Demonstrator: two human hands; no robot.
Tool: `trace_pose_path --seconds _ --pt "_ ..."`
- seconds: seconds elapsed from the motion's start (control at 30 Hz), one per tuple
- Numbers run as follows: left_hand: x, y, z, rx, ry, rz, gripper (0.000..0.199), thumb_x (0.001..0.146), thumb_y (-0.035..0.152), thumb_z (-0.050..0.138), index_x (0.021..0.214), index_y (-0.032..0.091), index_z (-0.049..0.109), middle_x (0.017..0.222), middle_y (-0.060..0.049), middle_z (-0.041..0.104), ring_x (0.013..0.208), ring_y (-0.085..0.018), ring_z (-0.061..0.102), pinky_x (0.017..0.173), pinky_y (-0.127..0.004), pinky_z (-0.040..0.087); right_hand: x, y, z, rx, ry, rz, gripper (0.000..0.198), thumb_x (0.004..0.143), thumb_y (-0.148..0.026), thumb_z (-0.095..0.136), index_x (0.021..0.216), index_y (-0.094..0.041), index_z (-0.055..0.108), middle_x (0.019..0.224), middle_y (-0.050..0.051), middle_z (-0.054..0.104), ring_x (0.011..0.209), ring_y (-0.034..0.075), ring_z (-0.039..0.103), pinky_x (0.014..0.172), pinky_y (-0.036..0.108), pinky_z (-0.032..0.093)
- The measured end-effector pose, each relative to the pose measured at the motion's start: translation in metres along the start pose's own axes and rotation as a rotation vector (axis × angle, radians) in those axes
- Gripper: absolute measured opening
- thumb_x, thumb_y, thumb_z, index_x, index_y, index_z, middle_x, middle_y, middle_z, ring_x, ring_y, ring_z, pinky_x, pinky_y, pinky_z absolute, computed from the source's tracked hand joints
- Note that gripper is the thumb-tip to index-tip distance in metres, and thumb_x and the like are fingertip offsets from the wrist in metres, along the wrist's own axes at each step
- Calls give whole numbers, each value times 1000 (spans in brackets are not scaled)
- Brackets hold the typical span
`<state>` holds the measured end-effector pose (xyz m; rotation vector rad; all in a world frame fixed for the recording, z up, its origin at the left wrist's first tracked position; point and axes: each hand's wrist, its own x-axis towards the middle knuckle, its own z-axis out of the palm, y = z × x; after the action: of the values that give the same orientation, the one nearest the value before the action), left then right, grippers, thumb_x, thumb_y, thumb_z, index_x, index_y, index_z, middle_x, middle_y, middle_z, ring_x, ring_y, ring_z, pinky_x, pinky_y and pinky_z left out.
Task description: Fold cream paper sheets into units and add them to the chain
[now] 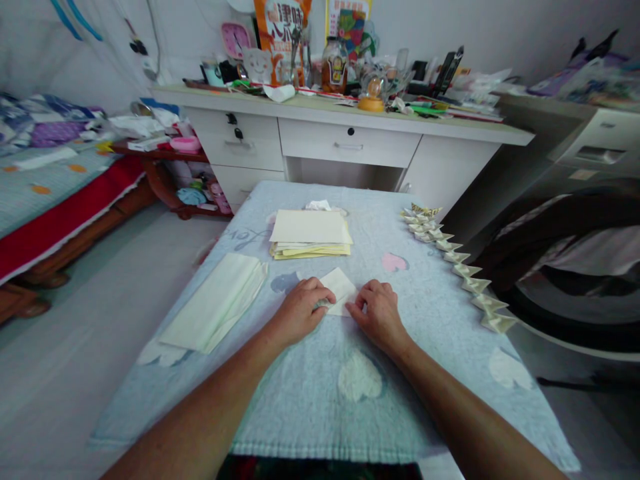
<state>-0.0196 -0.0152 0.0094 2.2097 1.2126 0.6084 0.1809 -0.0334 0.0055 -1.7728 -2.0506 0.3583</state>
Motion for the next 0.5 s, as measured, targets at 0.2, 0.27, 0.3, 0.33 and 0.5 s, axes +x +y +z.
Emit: trace_pose_path --seconds 0.2,0.27,0.3,0.33,0.5 --pt "1 1 0 17 -51 41 36 80 8 51 102 25 73 91 -4 56 92 -17 54 85 -31 44 0 -3 0 -35 -2 4 20 80 -31 65 65 -19 61 87 5 56 89 21 45 76 33 29" --pt "1 2 0 29 -52 41 34 81 10 51 101 25 74 90 -4 56 91 -17 54 84 -30 44 0 -3 0 -50 -3 2 20 81 -30 64 65 -18 62 86 5 56 89 21 45 75 32 29" --pt "1 2 0 33 -50 39 32 82 12 51 100 25 74 90 -4 56 90 -17 54 84 -30 44 0 -3 0 -55 -1 0 20 81 -30 64 65 -18 62 86 6 56 89 21 45 75 33 29" --pt "1 3 1 35 -43 36 30 83 14 52 99 25 74 90 -4 56 90 -17 54 84 -31 44 0 -3 0 -59 1 -3 21 81 -31 64 65 -18 61 86 6 56 89 22 45 75 33 29" --pt "2 1 4 53 -24 33 27 84 18 54 102 26 74 93 -4 58 93 -18 54 86 -32 44 0 -2 1 -62 14 -23 21 81 -32 64 65 -19 62 86 7 56 87 22 45 74 34 31"
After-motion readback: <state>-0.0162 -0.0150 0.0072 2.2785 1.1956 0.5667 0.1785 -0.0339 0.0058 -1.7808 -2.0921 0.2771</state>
